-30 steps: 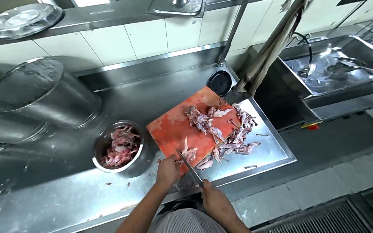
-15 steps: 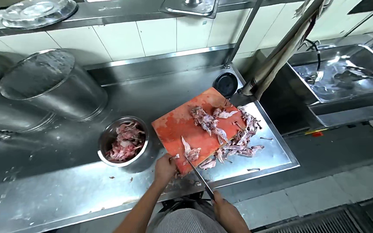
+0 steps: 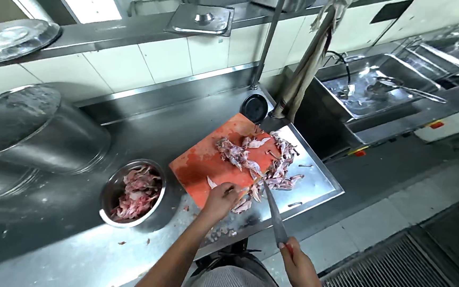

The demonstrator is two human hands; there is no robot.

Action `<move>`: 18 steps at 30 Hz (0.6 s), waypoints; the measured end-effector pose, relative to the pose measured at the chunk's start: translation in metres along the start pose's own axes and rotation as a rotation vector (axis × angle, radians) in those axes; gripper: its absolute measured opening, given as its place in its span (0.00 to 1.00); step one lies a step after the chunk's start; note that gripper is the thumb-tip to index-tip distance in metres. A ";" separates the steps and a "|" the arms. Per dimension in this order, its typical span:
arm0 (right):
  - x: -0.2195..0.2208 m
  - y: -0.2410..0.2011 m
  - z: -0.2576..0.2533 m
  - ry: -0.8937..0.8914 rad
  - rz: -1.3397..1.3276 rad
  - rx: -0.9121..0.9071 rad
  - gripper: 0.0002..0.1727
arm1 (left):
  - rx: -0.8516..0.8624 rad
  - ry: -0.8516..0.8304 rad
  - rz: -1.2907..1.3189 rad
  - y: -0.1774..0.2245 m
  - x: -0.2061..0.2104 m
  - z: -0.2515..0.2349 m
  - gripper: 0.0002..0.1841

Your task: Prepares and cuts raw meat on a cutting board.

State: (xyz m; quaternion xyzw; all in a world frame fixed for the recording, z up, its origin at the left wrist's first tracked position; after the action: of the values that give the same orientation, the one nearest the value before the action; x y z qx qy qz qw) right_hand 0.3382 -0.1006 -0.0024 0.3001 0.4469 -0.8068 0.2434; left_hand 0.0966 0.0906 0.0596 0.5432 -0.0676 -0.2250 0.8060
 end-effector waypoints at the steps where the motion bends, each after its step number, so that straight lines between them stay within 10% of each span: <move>1: 0.000 0.007 -0.003 0.015 -0.032 0.031 0.19 | 0.044 -0.048 -0.055 0.015 0.002 -0.009 0.18; 8: 0.005 0.015 -0.006 0.024 -0.048 0.010 0.18 | 0.074 -0.114 -1.153 -0.039 -0.049 -0.033 0.24; 13: 0.020 0.008 -0.010 -0.048 -0.070 -0.042 0.19 | 0.096 -0.025 -1.245 -0.075 -0.049 -0.007 0.19; 18: 0.019 -0.002 -0.022 -0.034 -0.117 -0.083 0.20 | -0.147 -0.116 -0.862 -0.027 -0.031 -0.005 0.23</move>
State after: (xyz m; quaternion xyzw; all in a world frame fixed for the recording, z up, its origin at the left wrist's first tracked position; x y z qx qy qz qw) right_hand 0.3290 -0.0825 -0.0240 0.2493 0.4925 -0.8054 0.2159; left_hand 0.0629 0.0995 0.0375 0.4495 0.1360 -0.5751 0.6699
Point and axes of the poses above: each hand's wrist, its own z-axis away from the middle knuckle, its own x-axis out of the palm, y = z × x, the point moved 4 cm from there along -z, towards the middle knuckle, and after that the axes turned 2 degrees about z, right-handed, at the moved point
